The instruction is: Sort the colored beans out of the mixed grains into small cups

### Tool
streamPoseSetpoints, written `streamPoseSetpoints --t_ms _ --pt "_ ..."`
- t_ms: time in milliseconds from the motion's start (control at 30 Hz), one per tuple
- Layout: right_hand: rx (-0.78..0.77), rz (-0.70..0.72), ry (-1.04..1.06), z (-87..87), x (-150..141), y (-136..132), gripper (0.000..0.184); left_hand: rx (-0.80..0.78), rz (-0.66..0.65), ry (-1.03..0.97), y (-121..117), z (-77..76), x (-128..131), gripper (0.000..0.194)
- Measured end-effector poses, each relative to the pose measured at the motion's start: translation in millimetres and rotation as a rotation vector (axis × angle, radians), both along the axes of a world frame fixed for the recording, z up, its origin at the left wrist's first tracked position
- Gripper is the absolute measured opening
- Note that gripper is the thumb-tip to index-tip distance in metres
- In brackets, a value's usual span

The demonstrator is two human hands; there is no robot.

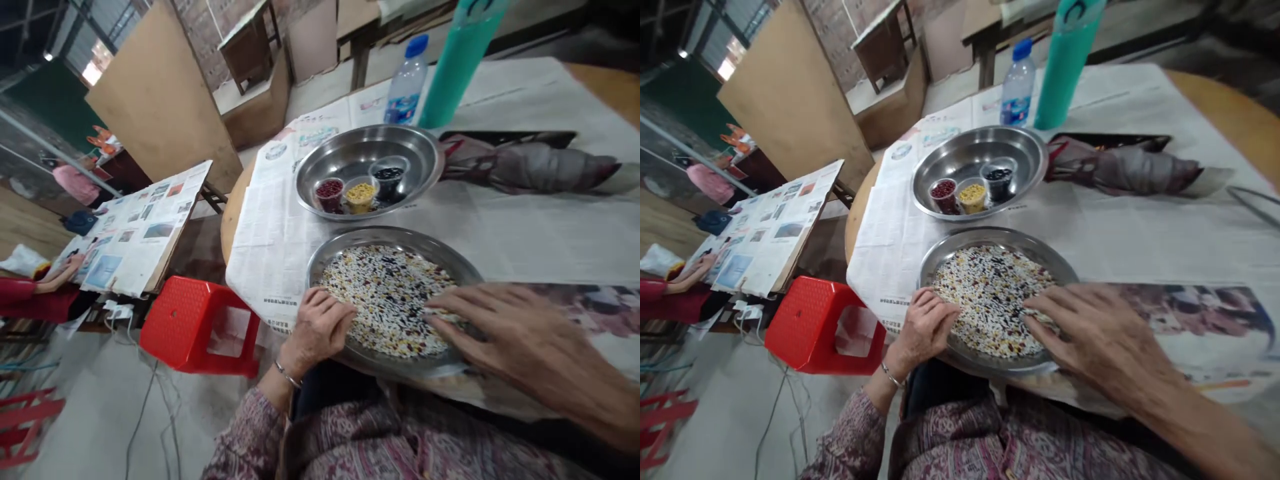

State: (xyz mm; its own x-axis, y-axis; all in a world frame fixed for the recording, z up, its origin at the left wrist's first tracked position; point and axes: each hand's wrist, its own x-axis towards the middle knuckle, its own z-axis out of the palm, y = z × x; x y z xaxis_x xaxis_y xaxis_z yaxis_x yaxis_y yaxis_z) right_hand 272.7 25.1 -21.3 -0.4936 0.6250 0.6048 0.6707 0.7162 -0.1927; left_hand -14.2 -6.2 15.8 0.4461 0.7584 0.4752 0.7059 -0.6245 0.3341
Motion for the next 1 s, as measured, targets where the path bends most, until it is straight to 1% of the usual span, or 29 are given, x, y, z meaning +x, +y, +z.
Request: streamPoseSetpoints --t_ms 33,67,100,167,200,233,267,300,367,433,500,533,567,633,733,833,900,1000 --pt "-0.007 0.04 -0.054 -9.1 6.6 1.4 0.019 0.01 0.022 -0.028 -0.6 -4.8 -0.9 0.011" --pt "-0.003 0.053 -0.064 -21.2 11.6 4.2 0.023 0.023 0.04 -0.038 -1.0 -9.2 -1.4 0.012" --pt "-0.032 0.101 -0.078 -35.0 14.3 8.6 0.028 0.028 0.051 -0.027 -1.0 -13.1 -1.4 0.012" --pt "-0.149 0.108 -0.03 -60.7 11.1 21.0 0.035 -0.004 0.045 0.04 -0.2 -19.1 -1.1 0.011" --pt "-0.229 0.124 0.001 -69.2 5.6 27.7 0.033 -0.036 0.05 0.079 0.3 -21.0 -0.8 0.01" --pt "-0.296 0.13 0.031 -72.9 -2.0 33.7 0.028 -0.069 0.048 0.109 0.8 -22.1 -0.5 0.01" --pt "-0.353 0.153 0.056 -71.6 -11.2 38.7 0.023 -0.096 0.049 0.126 1.1 -22.6 -0.3 0.01" --pt "-0.403 0.187 0.073 -65.5 -21.5 42.2 0.019 -0.112 0.052 0.129 1.1 -22.7 0.0 0.009" --pt "-0.441 0.231 0.09 -42.8 -44.4 45.6 0.02 -0.094 0.066 0.083 0.4 -22.2 0.6 0.008" --pt "-0.435 0.297 0.046 -15.8 -68.4 46.4 0.023 -0.033 0.088 0.001 -0.6 -22.1 1.0 0.012" --pt "-0.378 0.401 -0.049 5.5 -90.4 48.6 0.025 0.012 0.108 -0.079 -1.1 -22.9 1.3 0.016" --pt "-0.315 0.46 -0.1 12.3 -99.5 51.3 0.023 0.021 0.111 -0.111 -1.0 -23.4 1.5 0.015" --pt "-0.253 0.481 -0.14 16.4 -106.4 55.3 0.023 0.02 0.113 -0.134 -0.7 -23.9 1.6 0.014" --pt "-0.155 0.435 -0.165 18.2 -112.9 66.3 0.025 0.016 0.107 -0.163 0.0 -23.8 1.6 0.012" --pt "-0.13 0.345 -0.192 13.6 -103.5 84.7 0.027 0.013 0.102 -0.142 0.4 -21.4 1.1 0.013" --pt "-0.181 0.239 -0.213 9.1 -78.0 94.8 0.031 0.016 0.093 -0.132 0.3 -18.4 0.5 0.011" --pt "-0.237 0.186 -0.204 7.1 -58.2 92.2 0.033 0.033 0.082 -0.159 0.5 -17.4 0.6 0.01" --pt "-0.344 0.185 -0.14 5.6 -35.0 71.9 0.034 0.042 0.07 -0.187 0.8 -17.0 1.0 0.007"
